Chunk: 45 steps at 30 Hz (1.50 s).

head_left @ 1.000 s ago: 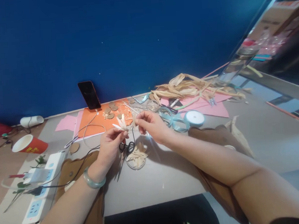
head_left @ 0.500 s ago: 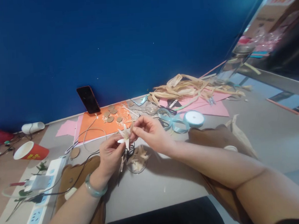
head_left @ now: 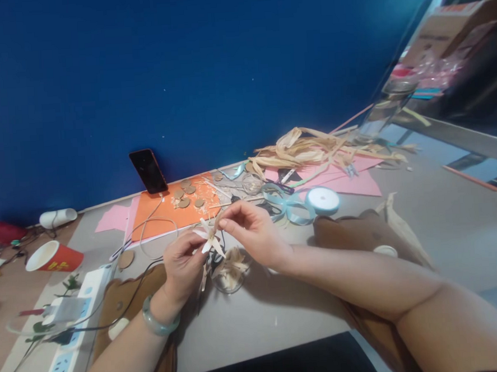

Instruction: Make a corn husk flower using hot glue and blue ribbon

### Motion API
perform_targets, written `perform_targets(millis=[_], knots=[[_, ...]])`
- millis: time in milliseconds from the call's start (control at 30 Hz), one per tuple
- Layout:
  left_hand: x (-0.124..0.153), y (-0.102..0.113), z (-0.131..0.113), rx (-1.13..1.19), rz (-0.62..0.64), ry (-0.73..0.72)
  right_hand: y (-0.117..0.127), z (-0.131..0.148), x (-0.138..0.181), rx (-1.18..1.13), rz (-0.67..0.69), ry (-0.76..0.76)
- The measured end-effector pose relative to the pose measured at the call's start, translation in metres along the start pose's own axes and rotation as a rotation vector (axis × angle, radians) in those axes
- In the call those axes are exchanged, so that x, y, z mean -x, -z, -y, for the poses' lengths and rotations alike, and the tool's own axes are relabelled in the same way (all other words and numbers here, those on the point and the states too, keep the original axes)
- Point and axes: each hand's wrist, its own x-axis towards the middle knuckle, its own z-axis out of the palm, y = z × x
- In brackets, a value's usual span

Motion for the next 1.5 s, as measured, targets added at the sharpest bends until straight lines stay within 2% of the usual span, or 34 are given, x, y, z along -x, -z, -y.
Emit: perform_targets(millis=[467, 700, 1000, 1167, 1500], knots=[[-0.0013, 0.0033, 0.0001, -0.081, -0.005, -0.109, -0.0051, 0.0006, 0.0051, -0.153, 0.030, -0.029], [-0.0019, 0.0049, 0.0009, -0.094, -0.003, -0.118, -0.0045, 0.0012, 0.0064, -0.143, 0.025, -0.063], [0.0011, 0.0057, 0.0041, -0.023, -0.020, -0.018, -0.0050, 0.0042, 0.0074, -0.157, 0.049, -0.021], [0.0001, 0.0078, 0.0036, -0.018, 0.025, -0.058, -0.0041, 0.0030, 0.0084, -0.122, 0.047, -0.017], [-0.0017, 0.0100, 0.0019, -0.098, 0.037, -0.138, -0.0029, 0.0034, 0.0088, -0.092, 0.066, 0.019]])
